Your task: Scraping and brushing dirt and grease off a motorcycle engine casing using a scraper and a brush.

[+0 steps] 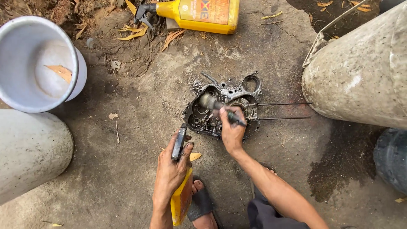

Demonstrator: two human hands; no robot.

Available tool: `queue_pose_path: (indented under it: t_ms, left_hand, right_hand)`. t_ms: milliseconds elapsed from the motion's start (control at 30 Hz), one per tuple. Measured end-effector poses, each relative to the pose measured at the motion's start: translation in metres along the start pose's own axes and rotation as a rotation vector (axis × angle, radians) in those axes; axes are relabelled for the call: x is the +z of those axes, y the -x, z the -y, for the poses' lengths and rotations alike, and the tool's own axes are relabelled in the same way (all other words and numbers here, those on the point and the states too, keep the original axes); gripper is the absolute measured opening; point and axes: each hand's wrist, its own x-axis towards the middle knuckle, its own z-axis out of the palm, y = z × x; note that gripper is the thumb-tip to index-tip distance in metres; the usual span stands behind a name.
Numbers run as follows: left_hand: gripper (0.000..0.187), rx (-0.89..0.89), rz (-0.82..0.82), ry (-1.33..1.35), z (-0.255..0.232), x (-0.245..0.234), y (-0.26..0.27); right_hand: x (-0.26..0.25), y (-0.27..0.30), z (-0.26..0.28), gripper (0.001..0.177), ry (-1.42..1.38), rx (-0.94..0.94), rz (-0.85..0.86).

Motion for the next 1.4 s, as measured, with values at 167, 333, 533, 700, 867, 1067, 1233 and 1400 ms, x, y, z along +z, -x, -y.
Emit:
queue_pose_path:
  t_ms: [167, 333, 533, 700, 867, 1067, 1233, 1400]
  left_hand:
    - [0.064, -0.053, 0.020, -0.057, -0.006, 0.003, 0.001]
    - [0.062, -0.075, 0.000, -0.017, 0.003, 0.006, -0.002]
    - [0.068, -0.128, 0.044, -0.074, 0.002, 0.006, -0.005]
    - [0.061, -0.127, 0.128, -0.319, -0.001, 0.025, -0.010]
    - [0.086, -0.031, 0.104, -0.791, 0.008, 0.058, -0.024]
    - [0.076, -0.099, 0.019, -0.786, 0.007, 0.068, -0.042]
    - [0.077, -0.017, -0.036, -0.787, 0.013, 0.075, -0.045]
    - [0.077, 0.031, -0.046, -0.858, -0.001, 0.077, -0.044]
  right_hand:
    - [0.017, 0.003, -0.013, 0.016, 0.085, 0.193, -0.281]
    - [0.009, -0.001, -0.001, 0.017, -0.156, 0.297, -0.279]
    - [0.019, 0.006, 0.005, 0.022, -0.076, 0.469, -0.315]
    - [0.010, -0.003, -0.009, 0.036, -0.081, 0.441, -0.502]
    - [0.001, -0.005, -0.014, 0.025, -0.126, 0.584, -0.456]
    - [0.003, 0.003, 0.016, 0.020, -0.262, 0.533, -0.231]
    - [-0.018, -0.002, 0.033, 0.010, -0.078, 0.319, -0.231]
    - [-0.003, -0.002, 0.046, 0.011, -0.053, 0.230, -0.287]
